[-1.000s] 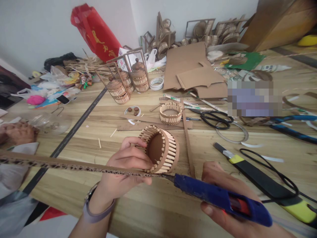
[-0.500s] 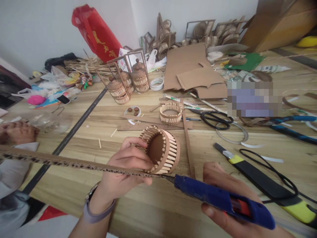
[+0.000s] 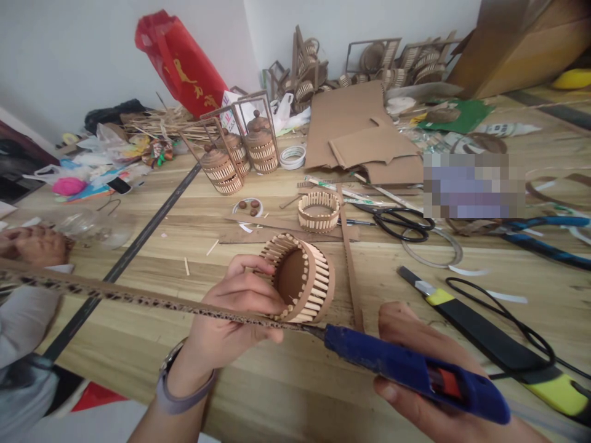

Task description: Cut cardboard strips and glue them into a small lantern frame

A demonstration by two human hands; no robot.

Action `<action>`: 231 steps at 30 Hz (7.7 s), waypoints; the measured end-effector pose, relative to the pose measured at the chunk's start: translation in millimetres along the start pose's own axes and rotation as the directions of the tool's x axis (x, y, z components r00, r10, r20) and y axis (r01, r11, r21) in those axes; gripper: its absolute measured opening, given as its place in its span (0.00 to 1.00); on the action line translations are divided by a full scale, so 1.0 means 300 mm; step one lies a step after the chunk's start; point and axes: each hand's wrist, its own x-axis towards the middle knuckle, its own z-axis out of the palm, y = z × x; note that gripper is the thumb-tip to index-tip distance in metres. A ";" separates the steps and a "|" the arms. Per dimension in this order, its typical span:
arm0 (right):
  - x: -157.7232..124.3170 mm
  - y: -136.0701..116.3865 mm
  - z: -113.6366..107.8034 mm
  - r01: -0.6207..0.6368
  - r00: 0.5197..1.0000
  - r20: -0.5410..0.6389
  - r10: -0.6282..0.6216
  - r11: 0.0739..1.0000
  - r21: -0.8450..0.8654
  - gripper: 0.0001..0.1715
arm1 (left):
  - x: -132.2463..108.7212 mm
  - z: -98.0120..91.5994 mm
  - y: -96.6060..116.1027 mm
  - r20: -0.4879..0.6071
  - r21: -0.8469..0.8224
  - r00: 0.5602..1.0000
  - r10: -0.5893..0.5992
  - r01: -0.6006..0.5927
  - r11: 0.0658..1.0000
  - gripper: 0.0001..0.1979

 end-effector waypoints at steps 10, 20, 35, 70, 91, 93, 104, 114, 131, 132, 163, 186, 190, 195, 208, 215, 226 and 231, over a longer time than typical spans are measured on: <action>-0.010 0.036 0.014 0.010 1.000 0.029 -0.012 0.998 0.066 0.13 | -0.002 -0.003 -0.006 0.011 0.004 1.000 0.001 -0.001 1.000 0.09; -0.004 0.035 0.023 -0.037 0.995 0.098 0.029 0.996 0.087 0.18 | -0.002 -0.003 -0.021 -0.033 0.045 0.999 -0.024 0.026 0.999 0.10; 0.065 0.126 -0.053 -0.701 0.691 0.293 0.660 0.516 0.492 0.30 | -0.025 0.005 -0.078 -0.079 0.235 0.994 -0.075 0.091 0.968 0.06; 0.064 -0.040 0.150 0.006 0.929 -0.369 -0.032 0.997 -0.072 0.07 | -0.024 0.097 0.035 -0.075 -0.168 0.987 -0.141 0.127 0.978 0.06; 0.077 -0.006 0.182 -0.297 0.901 -0.161 0.403 0.842 0.450 0.15 | -0.023 0.131 0.048 0.031 -0.316 0.825 -0.565 0.544 0.777 0.10; 0.080 -0.006 0.184 -0.287 0.905 -0.156 0.396 0.839 0.463 0.15 | -0.025 0.132 0.049 0.029 -0.318 0.819 -0.573 0.551 0.771 0.10; 0.075 0.010 0.196 -0.275 0.911 -0.142 0.388 0.827 0.491 0.16 | -0.025 0.132 0.054 0.041 -0.326 0.815 -0.578 0.558 0.763 0.10; 0.076 0.008 0.196 -0.272 0.913 -0.142 0.383 0.830 0.486 0.16 | -0.026 0.137 0.048 0.029 -0.317 0.833 -0.552 0.532 0.785 0.10; 0.074 0.019 0.204 -0.256 0.914 -0.144 0.378 0.816 0.518 0.18 | -0.030 0.137 0.049 0.036 -0.332 0.823 -0.567 0.545 0.770 0.10; 0.074 0.020 0.205 -0.263 0.912 -0.143 0.384 0.816 0.515 0.19 | -0.028 0.136 0.049 0.042 -0.340 0.813 -0.581 0.558 0.757 0.11; 0.091 -0.005 0.121 -0.251 0.945 -0.207 0.254 0.967 0.041 0.17 | -0.005 0.114 0.014 0.196 -0.745 0.555 -0.809 0.620 0.245 0.22; 0.045 0.100 -0.075 -0.426 0.863 0.082 0.499 0.804 -0.416 0.20 | -0.030 0.066 0.001 -0.145 -0.569 0.716 -0.683 0.504 0.650 0.19; -0.014 0.108 -0.035 -0.412 0.909 -0.115 0.401 0.818 -0.402 0.24 | -0.036 0.067 -0.003 -0.150 -0.580 0.718 -0.679 0.493 0.649 0.17; -0.107 0.129 0.037 -0.259 0.954 -0.280 0.112 0.775 -0.576 0.13 | -0.034 0.066 0.001 -0.142 -0.593 0.716 -0.684 0.491 0.638 0.18; -0.066 0.127 0.057 -0.306 0.945 -0.295 0.141 0.701 -0.644 0.14 | -0.028 0.070 0.005 -0.135 -0.580 0.710 -0.691 0.509 0.636 0.19; 0.035 0.144 0.034 -0.371 0.914 -0.368 0.169 0.714 -0.594 0.12 | -0.032 0.064 0.001 -0.118 -0.488 0.716 -0.688 0.562 0.668 0.21; 0.143 0.201 -0.098 -0.533 0.842 -0.468 0.268 0.542 -0.649 0.12 | -0.025 0.077 -0.003 -0.099 0.016 0.873 -0.477 0.480 0.877 0.13; 0.148 0.234 -0.118 -0.524 0.852 -0.425 0.306 0.515 -0.678 0.11 | -0.026 0.094 -0.017 -0.018 0.108 0.917 -0.399 0.399 0.911 0.11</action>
